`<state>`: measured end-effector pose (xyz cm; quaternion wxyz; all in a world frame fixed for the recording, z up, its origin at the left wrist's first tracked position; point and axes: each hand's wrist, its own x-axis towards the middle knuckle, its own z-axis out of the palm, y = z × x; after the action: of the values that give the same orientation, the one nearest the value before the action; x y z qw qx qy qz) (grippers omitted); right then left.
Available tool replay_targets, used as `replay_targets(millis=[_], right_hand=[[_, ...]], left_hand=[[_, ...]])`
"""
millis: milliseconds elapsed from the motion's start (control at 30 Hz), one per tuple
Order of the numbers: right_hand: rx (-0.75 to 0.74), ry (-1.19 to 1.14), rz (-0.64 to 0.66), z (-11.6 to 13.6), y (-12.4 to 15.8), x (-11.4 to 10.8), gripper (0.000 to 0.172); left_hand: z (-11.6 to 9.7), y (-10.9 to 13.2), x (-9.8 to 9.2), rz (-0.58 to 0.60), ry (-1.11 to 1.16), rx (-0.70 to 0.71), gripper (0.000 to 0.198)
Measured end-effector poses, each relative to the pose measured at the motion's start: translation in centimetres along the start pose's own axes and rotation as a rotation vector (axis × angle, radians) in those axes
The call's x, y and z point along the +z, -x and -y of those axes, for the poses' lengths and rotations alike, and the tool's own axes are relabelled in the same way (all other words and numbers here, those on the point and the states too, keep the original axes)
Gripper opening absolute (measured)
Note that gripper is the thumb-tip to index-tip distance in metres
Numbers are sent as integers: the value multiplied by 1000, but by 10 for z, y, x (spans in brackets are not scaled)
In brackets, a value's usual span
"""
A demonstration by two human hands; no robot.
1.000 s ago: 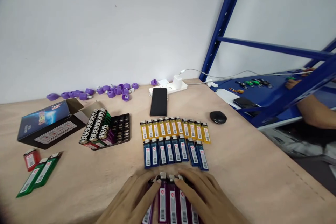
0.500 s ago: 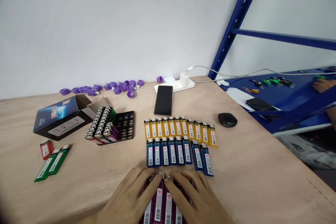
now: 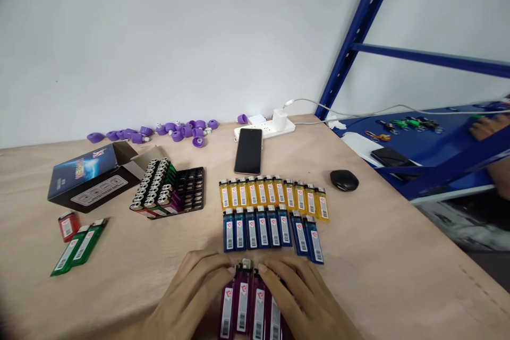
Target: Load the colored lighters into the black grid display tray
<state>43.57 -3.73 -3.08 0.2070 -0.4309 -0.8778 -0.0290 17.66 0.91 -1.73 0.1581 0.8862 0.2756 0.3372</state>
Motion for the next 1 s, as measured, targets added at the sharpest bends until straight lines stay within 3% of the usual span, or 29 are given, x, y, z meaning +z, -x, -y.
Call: replay_targets(millis=[133,233,333,400,500,600,667,767,833,900,1000], right_hand=[[39,-66,-67,-2,-5,-9,76],[19,-71,-58,2,-23,-21,60],[-113,-16,-126,10,-56,-30,53],[-211,21,-191,17,-83,-35,49],[-277,11,-182,25,-127,-47,47],[-116,-166,-200,27,-169,-65,49],[60,-371,-216,26,-195,-76,40],[197,-758,6,27,-228,-85,14],[214,-917,110,28,-245,-85,10],[217,-929,20,28,-258,-79,9],[235,-831,-231,21,-274,-64,7]], left_hand=[[-5,-9,-6,-50,361,-248,68],[-17,-24,-7,8,722,-463,78],[-27,-37,-6,75,952,-559,61],[-28,-43,-10,82,965,-574,48],[-21,-53,-25,58,969,-602,40],[-11,-66,-52,-29,1149,-671,39],[-6,-76,-74,-85,1223,-689,40],[2,-86,-105,-115,1124,-651,39],[11,-90,-123,-118,1002,-662,37],[23,-91,-139,-113,784,-703,34],[46,-90,-159,-138,276,-682,27]])
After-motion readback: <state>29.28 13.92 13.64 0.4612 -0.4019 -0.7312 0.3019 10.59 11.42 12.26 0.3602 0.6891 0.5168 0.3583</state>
